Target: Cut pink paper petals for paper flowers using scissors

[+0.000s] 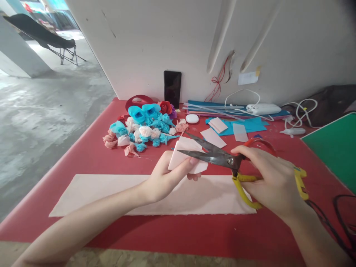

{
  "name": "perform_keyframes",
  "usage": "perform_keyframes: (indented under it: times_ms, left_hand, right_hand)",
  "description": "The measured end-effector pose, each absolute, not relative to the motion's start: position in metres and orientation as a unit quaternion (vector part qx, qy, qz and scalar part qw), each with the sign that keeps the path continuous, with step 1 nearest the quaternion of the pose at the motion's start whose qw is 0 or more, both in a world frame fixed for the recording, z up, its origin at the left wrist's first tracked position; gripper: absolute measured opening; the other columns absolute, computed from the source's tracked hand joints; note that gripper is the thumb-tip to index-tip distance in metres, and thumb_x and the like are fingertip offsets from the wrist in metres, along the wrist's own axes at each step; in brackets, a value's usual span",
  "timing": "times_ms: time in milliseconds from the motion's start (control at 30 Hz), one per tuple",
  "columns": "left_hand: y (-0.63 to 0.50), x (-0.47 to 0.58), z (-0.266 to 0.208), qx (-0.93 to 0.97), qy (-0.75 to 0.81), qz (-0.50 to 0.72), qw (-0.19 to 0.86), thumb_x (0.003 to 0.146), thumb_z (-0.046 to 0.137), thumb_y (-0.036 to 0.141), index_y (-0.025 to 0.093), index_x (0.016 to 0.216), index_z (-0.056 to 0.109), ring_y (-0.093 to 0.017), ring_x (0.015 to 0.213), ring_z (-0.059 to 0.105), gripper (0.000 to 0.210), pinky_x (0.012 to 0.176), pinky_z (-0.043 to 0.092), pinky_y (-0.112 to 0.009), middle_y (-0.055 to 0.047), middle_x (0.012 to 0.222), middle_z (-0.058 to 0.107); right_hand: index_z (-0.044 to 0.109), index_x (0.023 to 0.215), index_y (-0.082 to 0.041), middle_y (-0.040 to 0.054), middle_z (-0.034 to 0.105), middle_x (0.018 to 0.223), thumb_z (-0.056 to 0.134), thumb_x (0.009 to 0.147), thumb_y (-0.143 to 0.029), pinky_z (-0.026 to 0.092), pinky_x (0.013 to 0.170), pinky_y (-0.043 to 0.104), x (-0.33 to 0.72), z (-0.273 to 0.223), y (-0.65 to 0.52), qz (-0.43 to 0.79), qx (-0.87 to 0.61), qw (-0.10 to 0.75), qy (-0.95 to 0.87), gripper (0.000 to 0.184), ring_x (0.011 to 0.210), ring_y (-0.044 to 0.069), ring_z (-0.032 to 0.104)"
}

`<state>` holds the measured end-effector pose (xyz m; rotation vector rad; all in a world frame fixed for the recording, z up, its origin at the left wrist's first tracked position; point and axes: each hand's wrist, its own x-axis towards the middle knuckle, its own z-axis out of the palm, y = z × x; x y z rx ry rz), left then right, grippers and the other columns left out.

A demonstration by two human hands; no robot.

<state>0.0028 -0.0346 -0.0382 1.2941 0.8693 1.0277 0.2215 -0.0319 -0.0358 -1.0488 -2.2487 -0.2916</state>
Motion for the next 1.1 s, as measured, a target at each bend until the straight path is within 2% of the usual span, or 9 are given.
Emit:
perform_keyframes:
  times_ms: [300,600,867,1100]
  left_hand:
    - [-0.0357,0.0036,-0.0381,0.565,0.377,0.429,0.595,0.079,0.056,0.041,0.014,0.061,0.058,-0.013,0.054,0.057,0.032,0.056,0.05,-0.024,-0.001,0.054,0.058]
    - [-0.0334,0.0032,-0.0415,0.573,0.367,0.436,0.589,0.08,0.055,0.038,0.015,0.06,0.058,-0.012,0.053,0.056,0.031,0.055,0.049,-0.022,-0.001,0.055,0.059]
    - [-0.0339,0.0024,-0.039,0.56,0.367,0.449,0.591,0.082,0.054,0.029,0.015,0.061,0.058,-0.01,0.054,0.055,0.026,0.055,0.048,-0.02,0.0,0.055,0.057]
    - [-0.0325,0.0001,-0.0419,0.578,0.356,0.458,0.574,0.085,0.05,0.031,0.014,0.063,0.058,-0.01,0.055,0.054,0.029,0.055,0.048,-0.02,-0.001,0.057,0.058]
  right_hand:
    - [0.051,0.1,-0.019,0.0059,0.068,0.074,0.051,0.073,-0.009,0.044,0.054,0.028,0.2227,-0.0354,-0.0323,-0.115,-0.394,0.314,-0.856,0.028,0.06,0.019,0.064]
    - [0.05,0.102,-0.024,0.0028,0.068,0.078,0.052,0.074,-0.013,0.043,0.053,0.028,0.227,-0.0363,-0.0338,-0.069,-0.405,0.305,-0.859,0.03,0.058,0.018,0.062]
    - [0.052,0.1,-0.022,0.0021,0.067,0.076,0.055,0.075,-0.016,0.041,0.051,0.027,0.2296,-0.0371,-0.0337,-0.046,-0.414,0.291,-0.861,0.026,0.057,0.016,0.059]
    - [0.053,0.099,-0.021,0.0001,0.063,0.069,0.056,0.074,-0.017,0.039,0.049,0.025,0.2306,-0.0346,-0.0352,-0.046,-0.421,0.294,-0.857,0.025,0.051,0.013,0.054]
